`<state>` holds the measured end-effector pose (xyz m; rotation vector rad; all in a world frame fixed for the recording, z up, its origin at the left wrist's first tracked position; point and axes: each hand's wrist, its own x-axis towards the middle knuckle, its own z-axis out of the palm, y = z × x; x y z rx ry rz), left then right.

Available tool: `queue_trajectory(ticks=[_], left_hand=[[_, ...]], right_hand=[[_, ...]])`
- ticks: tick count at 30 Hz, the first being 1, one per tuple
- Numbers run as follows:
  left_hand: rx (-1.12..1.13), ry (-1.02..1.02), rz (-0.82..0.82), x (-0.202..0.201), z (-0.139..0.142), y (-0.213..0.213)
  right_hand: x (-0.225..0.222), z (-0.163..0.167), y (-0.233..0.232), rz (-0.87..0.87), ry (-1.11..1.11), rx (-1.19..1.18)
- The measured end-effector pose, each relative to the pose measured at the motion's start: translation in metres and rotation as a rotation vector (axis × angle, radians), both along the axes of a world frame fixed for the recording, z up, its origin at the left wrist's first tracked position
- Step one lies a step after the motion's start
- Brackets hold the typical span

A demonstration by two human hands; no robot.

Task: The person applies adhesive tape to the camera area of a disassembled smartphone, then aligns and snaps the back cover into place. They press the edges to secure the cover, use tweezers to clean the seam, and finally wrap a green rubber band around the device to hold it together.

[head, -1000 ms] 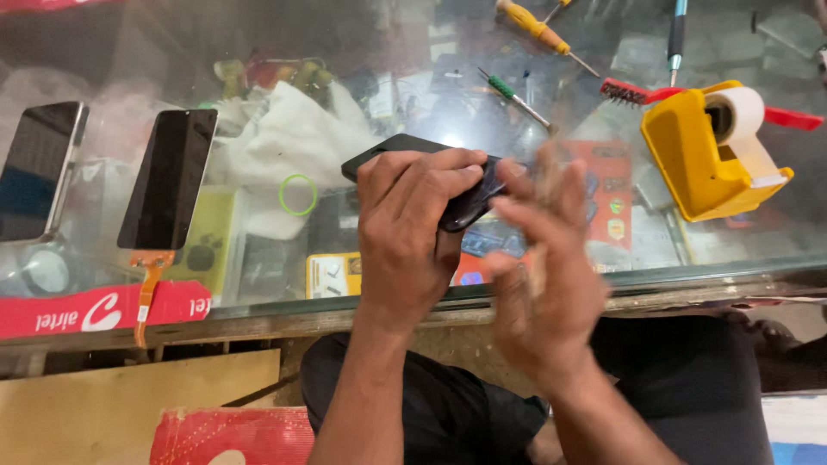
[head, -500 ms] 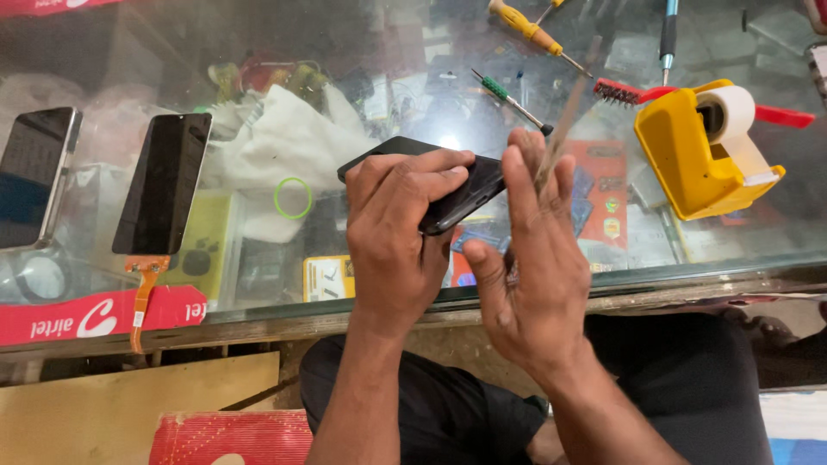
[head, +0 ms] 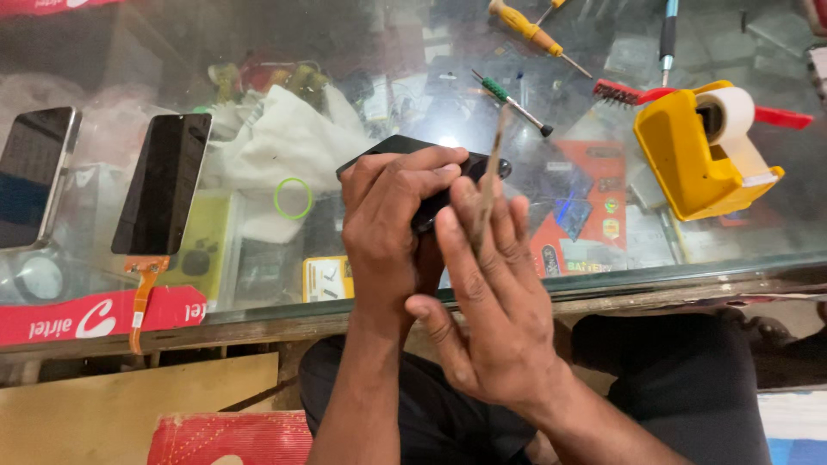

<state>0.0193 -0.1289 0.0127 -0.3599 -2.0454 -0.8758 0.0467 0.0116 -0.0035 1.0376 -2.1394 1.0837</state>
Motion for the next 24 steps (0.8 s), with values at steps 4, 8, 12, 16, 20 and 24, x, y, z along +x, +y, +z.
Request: queue_trajectory(ticks=[4,8,12,16,20,24], left_hand=[[0.012,0.013,-0.002,-0.001,0.000,0.001],[-0.017,0.008,-0.012,-0.001,0.002,0.000],[-0.046,-0.011,-0.037,0.001,0.004,0.000],[-0.024,-0.014,-0.052,0.003,0.004,0.001],[-0.001,-0.010,-0.013,0.002,0.003,0.001],[0.037,0.002,0.004,0.000,0.002,0.001]], right_hand=[[0.003,0.001,0.000,0.027,0.009,0.043],[-0.006,0.007,0.004,0.008,0.044,0.050],[-0.022,0.008,0.012,-0.133,-0.070,-0.005],[-0.022,0.002,0.012,-0.122,-0.069,-0.022],[-0.011,0.000,0.005,-0.096,-0.058,-0.003],[0.000,0.003,-0.003,-0.030,-0.034,0.018]])
